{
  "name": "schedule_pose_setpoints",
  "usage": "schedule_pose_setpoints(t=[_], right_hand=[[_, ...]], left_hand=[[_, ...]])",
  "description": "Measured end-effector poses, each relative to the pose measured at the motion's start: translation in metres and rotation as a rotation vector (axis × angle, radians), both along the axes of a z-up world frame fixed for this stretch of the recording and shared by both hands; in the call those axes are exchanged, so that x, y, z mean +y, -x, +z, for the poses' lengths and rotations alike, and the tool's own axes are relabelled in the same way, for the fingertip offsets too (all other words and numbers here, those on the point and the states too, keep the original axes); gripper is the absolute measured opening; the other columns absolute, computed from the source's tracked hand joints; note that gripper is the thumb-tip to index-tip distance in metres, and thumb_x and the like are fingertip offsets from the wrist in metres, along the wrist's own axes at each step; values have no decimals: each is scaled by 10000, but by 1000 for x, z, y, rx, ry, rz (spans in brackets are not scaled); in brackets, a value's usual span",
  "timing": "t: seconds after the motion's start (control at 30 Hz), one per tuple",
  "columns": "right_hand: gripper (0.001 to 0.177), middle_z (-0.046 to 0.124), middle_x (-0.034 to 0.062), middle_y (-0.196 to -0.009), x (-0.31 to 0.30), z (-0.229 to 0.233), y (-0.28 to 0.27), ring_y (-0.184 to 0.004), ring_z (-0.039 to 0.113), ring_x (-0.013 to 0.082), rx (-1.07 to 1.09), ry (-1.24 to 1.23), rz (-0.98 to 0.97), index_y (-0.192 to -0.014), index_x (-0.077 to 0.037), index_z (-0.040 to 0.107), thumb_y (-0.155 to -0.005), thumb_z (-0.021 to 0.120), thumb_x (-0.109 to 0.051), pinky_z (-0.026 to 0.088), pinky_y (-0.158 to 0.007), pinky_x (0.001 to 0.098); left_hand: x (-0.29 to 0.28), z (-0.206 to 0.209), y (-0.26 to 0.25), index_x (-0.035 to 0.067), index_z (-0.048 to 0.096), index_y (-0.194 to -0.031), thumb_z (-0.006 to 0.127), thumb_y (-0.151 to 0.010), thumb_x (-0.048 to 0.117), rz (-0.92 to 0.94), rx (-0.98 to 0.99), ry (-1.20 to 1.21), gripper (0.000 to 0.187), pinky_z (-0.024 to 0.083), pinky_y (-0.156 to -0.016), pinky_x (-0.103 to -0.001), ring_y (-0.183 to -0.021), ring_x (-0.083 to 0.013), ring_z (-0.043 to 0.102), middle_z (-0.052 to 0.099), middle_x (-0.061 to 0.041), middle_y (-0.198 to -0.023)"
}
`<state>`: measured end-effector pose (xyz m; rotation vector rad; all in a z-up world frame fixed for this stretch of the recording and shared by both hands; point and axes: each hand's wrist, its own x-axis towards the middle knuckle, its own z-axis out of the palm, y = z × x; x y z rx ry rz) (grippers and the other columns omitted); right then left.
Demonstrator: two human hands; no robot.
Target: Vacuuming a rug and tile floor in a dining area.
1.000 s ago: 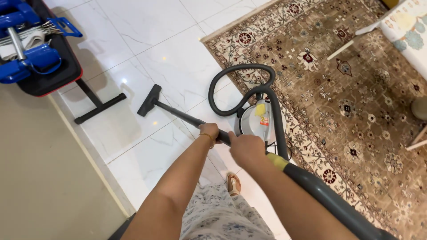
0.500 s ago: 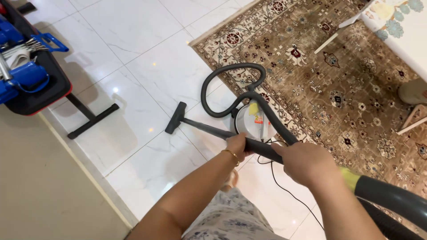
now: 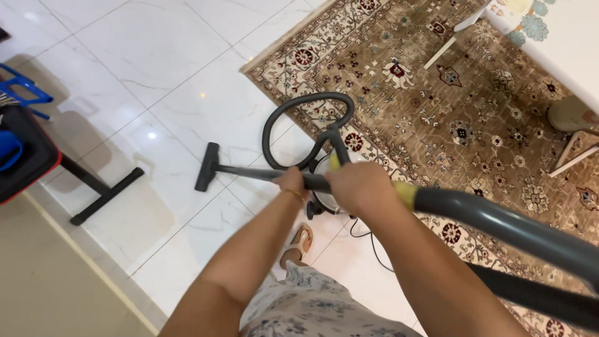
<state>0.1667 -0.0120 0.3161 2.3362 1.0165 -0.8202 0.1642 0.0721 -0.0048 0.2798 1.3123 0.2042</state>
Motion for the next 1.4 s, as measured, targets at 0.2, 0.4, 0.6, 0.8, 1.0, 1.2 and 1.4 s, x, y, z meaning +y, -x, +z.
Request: schedule_pose_setpoints(t=[0.2,0.4,0.6,0.8,1.0,1.2,1.4], right_hand=[[309,745,37,-1027,14,-30,-54,-939,739,279,-34,-100,69,-1211,-281,709,-1051,446,-253,595,-758,442],[321,748,58,-982,4,-36,-80,-924,737,289,-35,-110,45,-1229,-282,692,-971,524,-191,582,-752,447],[360,728,99,-937,-5,-87,-98,-865,734,325,32,-179,-79,-1327,-274,612,-996,480,-221,572,-714,481],[581,736,117,-909,29,-77,-107,-839,741,339,105,-74,-178,-1527,-314,444,-968,524,-176,579,-703,481],[596,746,33,-1001,51,55,-154,-952,753,230,94,73,-440,-1442,-534,492,-895,689,-401,616,-854,412],[664,744,32,-1062,52,82,-173,-1087,691,239,8,178,-470,-1480,-523,442,-877,717,-481,559,-963,412],[679,712,46,-1132,88,50,-199,-1106,694,263,-56,110,-495,-1506,-455,427,-889,708,-466,560,-945,440]], left_hand=[[44,-6,-57,154,18,-1594,599,-891,154,15,140,-26,911,632,-768,-537,-1008,-330,671,492,-216,-1391],[49,25,-78,192,-69,-1631,532,-934,100,-101,222,-8,924,618,-733,-540,-1020,-341,663,469,-236,-1442],[66,-14,-98,188,-60,-1628,528,-935,82,-292,272,-110,915,625,-717,-519,-1042,-362,668,422,-241,-1473],[86,-15,-118,188,0,-1617,593,-920,116,-398,209,-49,918,625,-795,-571,-1062,-359,674,458,-210,-1382],[94,11,-155,186,74,-1603,670,-901,156,-458,137,0,922,625,-888,-634,-1087,-355,682,502,-174,-1272],[43,17,-227,184,146,-1590,748,-882,196,-539,57,63,929,624,-981,-697,-1112,-352,690,546,-138,-1162],[93,27,-279,215,197,-1375,683,-915,149,-528,-42,75,672,579,-1011,-641,-1087,-347,677,568,-169,-1262]])
